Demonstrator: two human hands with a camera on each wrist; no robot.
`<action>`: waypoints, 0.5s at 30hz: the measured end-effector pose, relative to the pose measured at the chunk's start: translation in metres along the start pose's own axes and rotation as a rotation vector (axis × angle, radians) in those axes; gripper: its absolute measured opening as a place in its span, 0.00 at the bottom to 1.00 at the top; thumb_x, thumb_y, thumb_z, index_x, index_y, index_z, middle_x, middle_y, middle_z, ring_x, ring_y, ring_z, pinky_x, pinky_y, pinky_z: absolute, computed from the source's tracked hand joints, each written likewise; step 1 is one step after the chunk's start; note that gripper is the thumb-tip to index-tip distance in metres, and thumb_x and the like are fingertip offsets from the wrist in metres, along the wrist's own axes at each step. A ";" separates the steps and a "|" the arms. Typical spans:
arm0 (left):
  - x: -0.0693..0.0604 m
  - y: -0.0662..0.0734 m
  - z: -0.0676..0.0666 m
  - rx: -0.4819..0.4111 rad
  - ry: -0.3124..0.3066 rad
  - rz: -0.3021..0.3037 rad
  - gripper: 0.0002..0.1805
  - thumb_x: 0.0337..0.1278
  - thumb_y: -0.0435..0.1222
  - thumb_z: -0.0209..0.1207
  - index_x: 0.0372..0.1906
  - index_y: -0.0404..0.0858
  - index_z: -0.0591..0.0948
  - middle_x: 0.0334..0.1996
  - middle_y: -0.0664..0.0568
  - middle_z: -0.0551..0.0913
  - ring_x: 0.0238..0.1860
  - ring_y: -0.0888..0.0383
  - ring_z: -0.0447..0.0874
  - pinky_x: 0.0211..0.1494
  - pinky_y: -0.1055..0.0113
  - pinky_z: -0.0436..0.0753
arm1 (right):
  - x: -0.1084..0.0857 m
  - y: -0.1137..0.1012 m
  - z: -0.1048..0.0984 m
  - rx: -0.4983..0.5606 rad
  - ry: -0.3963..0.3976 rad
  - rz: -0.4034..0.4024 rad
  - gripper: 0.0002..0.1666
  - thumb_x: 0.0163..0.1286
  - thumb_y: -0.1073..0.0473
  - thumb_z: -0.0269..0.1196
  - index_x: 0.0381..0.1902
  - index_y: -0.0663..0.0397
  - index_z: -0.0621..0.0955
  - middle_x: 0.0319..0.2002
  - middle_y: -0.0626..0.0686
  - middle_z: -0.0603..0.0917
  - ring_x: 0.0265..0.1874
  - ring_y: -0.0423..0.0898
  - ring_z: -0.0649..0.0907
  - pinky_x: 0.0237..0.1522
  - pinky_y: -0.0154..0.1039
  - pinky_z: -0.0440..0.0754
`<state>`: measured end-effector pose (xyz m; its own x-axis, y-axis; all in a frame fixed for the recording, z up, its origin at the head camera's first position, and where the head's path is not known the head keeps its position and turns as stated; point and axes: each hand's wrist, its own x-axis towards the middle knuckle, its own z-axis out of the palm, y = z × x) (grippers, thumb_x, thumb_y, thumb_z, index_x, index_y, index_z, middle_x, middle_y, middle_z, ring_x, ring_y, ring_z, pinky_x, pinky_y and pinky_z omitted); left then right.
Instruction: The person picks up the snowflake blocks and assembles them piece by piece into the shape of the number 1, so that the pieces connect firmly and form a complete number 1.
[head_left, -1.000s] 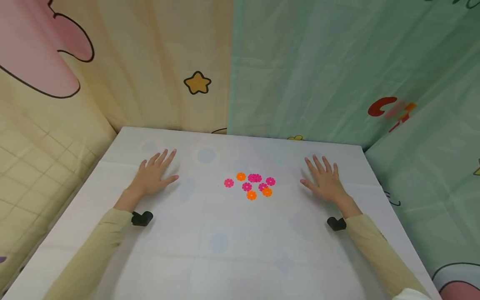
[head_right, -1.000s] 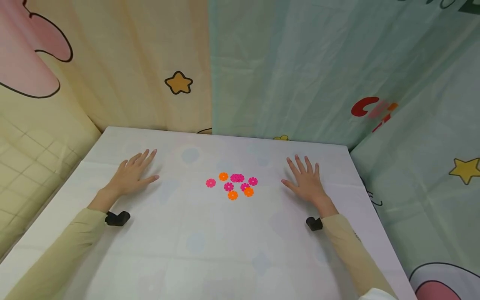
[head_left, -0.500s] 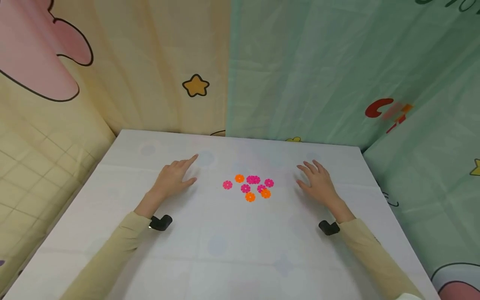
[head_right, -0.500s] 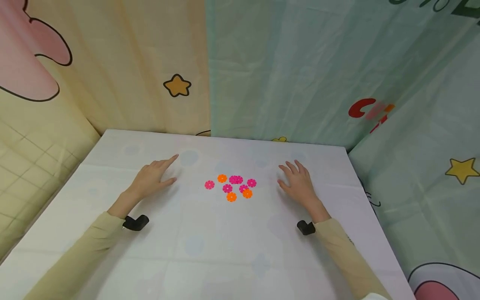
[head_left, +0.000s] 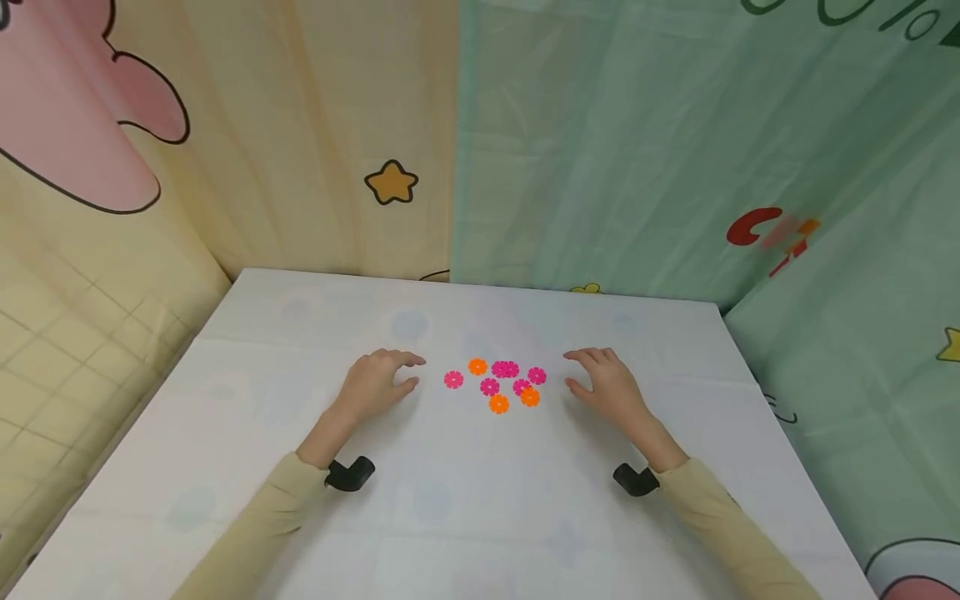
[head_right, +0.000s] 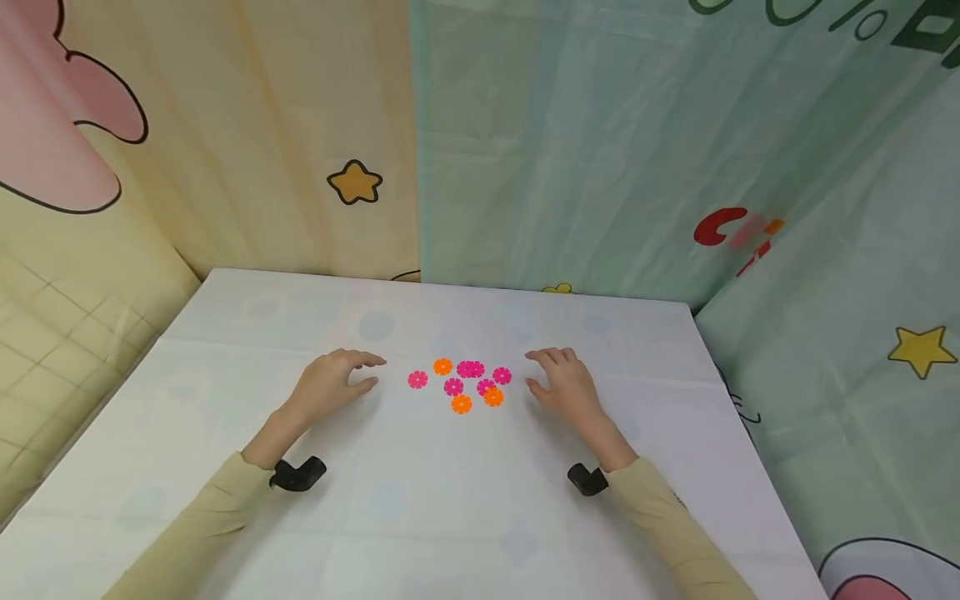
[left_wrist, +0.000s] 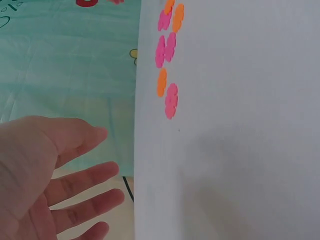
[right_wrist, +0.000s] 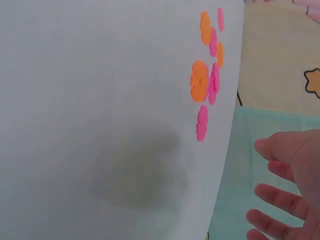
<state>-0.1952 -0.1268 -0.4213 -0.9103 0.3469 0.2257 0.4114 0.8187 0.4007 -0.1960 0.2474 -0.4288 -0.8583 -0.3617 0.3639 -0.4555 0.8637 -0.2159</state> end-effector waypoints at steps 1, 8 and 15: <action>-0.001 0.002 0.002 -0.018 0.000 -0.006 0.16 0.54 0.37 0.66 0.49 0.43 0.84 0.46 0.48 0.87 0.44 0.48 0.84 0.44 0.55 0.82 | 0.000 -0.003 0.001 0.035 -0.020 0.020 0.24 0.58 0.58 0.70 0.53 0.56 0.80 0.49 0.58 0.83 0.47 0.57 0.79 0.46 0.51 0.81; 0.002 0.009 0.014 -0.130 -0.001 -0.064 0.16 0.55 0.36 0.65 0.50 0.44 0.84 0.45 0.49 0.87 0.45 0.50 0.83 0.45 0.56 0.81 | 0.005 -0.015 0.009 0.453 -0.193 0.209 0.25 0.62 0.58 0.67 0.56 0.60 0.77 0.52 0.61 0.81 0.45 0.56 0.80 0.45 0.48 0.82; 0.008 0.016 0.028 -0.232 -0.015 -0.156 0.17 0.54 0.36 0.66 0.51 0.43 0.83 0.46 0.48 0.86 0.46 0.50 0.81 0.46 0.57 0.81 | 0.006 -0.020 0.024 0.560 -0.282 0.278 0.25 0.61 0.60 0.67 0.56 0.62 0.77 0.49 0.61 0.82 0.41 0.52 0.80 0.39 0.36 0.81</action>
<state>-0.1971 -0.0984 -0.4385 -0.9633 0.2332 0.1326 0.2640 0.7369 0.6223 -0.1981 0.2195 -0.4438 -0.9552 -0.2959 -0.0067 -0.1973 0.6535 -0.7307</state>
